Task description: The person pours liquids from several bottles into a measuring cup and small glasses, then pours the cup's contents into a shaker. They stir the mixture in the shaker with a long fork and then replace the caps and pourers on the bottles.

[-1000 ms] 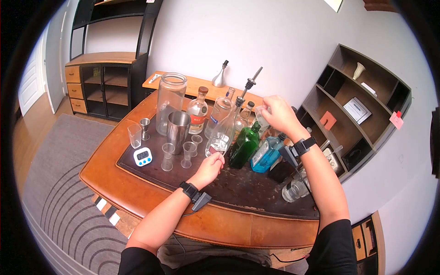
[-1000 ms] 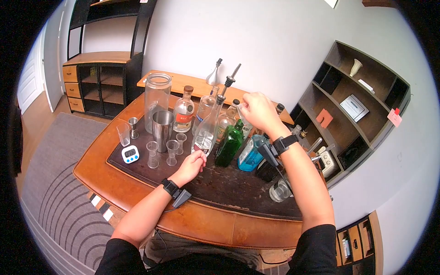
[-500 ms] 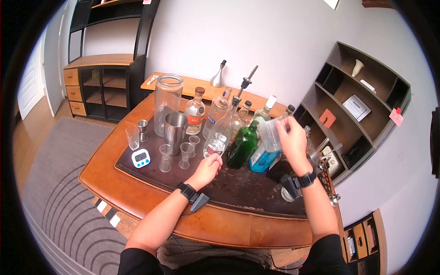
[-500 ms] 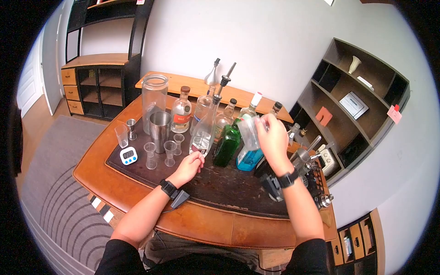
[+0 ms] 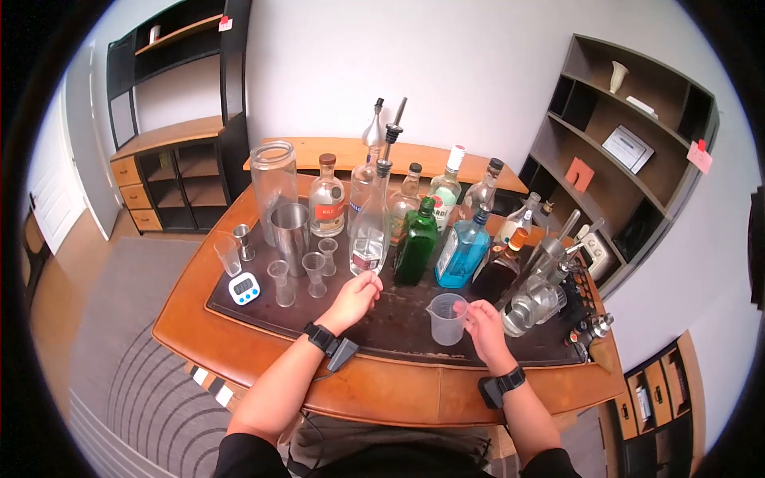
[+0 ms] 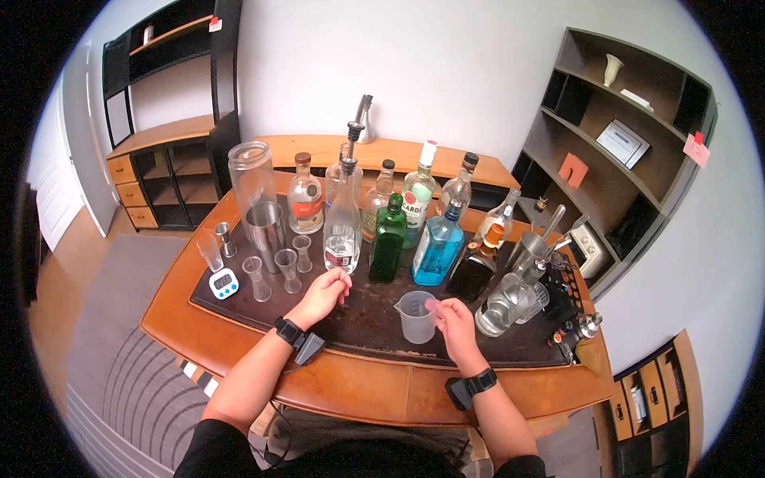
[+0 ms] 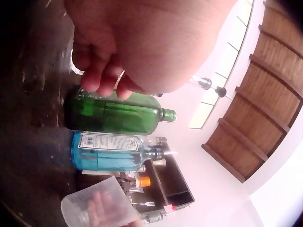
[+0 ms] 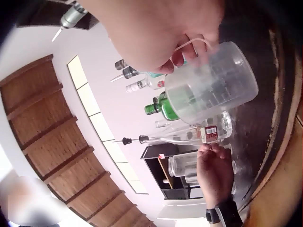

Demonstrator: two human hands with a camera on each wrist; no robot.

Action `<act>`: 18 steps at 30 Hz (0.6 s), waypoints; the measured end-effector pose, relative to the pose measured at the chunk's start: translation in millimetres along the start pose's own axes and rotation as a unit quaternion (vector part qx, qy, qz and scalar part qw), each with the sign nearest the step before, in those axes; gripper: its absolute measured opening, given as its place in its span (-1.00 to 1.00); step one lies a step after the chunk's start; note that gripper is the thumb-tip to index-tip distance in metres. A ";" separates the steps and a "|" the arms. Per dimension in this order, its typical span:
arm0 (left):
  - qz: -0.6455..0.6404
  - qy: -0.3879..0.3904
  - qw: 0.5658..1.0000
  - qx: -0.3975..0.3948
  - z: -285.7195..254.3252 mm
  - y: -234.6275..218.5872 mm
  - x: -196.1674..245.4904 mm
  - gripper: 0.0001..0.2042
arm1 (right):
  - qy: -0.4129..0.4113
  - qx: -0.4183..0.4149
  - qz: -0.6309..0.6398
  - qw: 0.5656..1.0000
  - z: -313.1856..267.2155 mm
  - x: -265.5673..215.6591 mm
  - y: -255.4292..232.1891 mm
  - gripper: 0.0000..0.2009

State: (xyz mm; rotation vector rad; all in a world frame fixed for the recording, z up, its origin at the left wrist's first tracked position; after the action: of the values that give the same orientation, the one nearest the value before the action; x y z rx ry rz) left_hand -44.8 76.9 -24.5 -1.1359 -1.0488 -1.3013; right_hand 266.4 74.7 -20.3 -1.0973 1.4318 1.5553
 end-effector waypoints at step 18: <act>0.060 0.192 0.972 0.124 4.8 -18.7 146.3 -0.69 | -0.186 0.051 -0.245 0.950 -24.1 -2.5 4.4 -0.89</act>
State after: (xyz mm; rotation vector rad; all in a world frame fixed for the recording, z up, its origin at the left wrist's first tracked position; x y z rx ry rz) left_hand -60.5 59.0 121.1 -0.7109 -0.8138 -1.1945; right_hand 265.8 50.3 -16.6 -0.9432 0.8890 1.2305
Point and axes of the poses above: each hand's wrist, its own z-axis towards the middle knuckle, its own y-axis out of the palm, x = y × z, the point moved 4 cm from there along z, towards the middle knuckle, and after that the axes turned 3 degrees about x, right-handed, at the moved point
